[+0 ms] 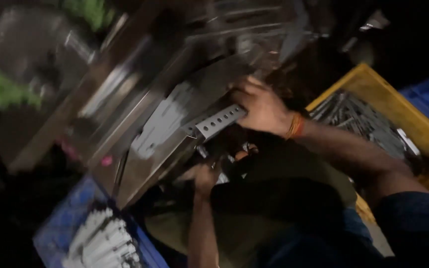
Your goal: Placing metal plates into an industrial press machine and removing them after processing.
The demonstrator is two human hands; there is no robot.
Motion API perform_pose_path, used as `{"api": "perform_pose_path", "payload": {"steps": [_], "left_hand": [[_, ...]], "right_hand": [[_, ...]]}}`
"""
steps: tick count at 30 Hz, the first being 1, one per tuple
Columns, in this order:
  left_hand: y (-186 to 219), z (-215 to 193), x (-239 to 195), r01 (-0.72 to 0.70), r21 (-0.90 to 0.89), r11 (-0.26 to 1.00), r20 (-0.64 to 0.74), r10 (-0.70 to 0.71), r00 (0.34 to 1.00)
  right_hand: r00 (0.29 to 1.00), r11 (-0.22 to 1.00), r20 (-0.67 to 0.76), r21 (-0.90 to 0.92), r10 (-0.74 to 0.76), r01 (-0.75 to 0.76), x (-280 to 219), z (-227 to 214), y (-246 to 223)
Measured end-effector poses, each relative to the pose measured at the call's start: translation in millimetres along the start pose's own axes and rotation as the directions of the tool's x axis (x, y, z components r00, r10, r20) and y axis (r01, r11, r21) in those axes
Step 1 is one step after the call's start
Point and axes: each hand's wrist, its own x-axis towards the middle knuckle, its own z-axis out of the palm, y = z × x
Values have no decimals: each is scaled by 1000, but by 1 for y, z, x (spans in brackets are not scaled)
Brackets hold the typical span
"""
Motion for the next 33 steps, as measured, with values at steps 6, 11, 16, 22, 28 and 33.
{"api": "perform_pose_path", "payload": {"steps": [6,11,16,22,28,33], "left_hand": [[-108,76,16,126,256,959,212,-182,960],[-100,57,21,273,131,953,100,-287,953],[-95,47,18,323,10,946,104,-322,941],[-130,46,15,247,65,967,237,-255,937],[-170,48,2,-44,300,953,190,-15,982],[-102,37,-3,239,458,856,248,-381,891]], "right_hand": [[876,886,310,-167,-369,433,51,73,25],[815,839,398,-171,-421,516,136,82,-25],[798,873,521,-183,-303,451,192,117,-46],[857,914,384,-73,-345,400,169,169,-24],[862,957,418,179,-285,230,24,108,-43],[947,978,317,175,49,-110,-113,60,-1]]}}
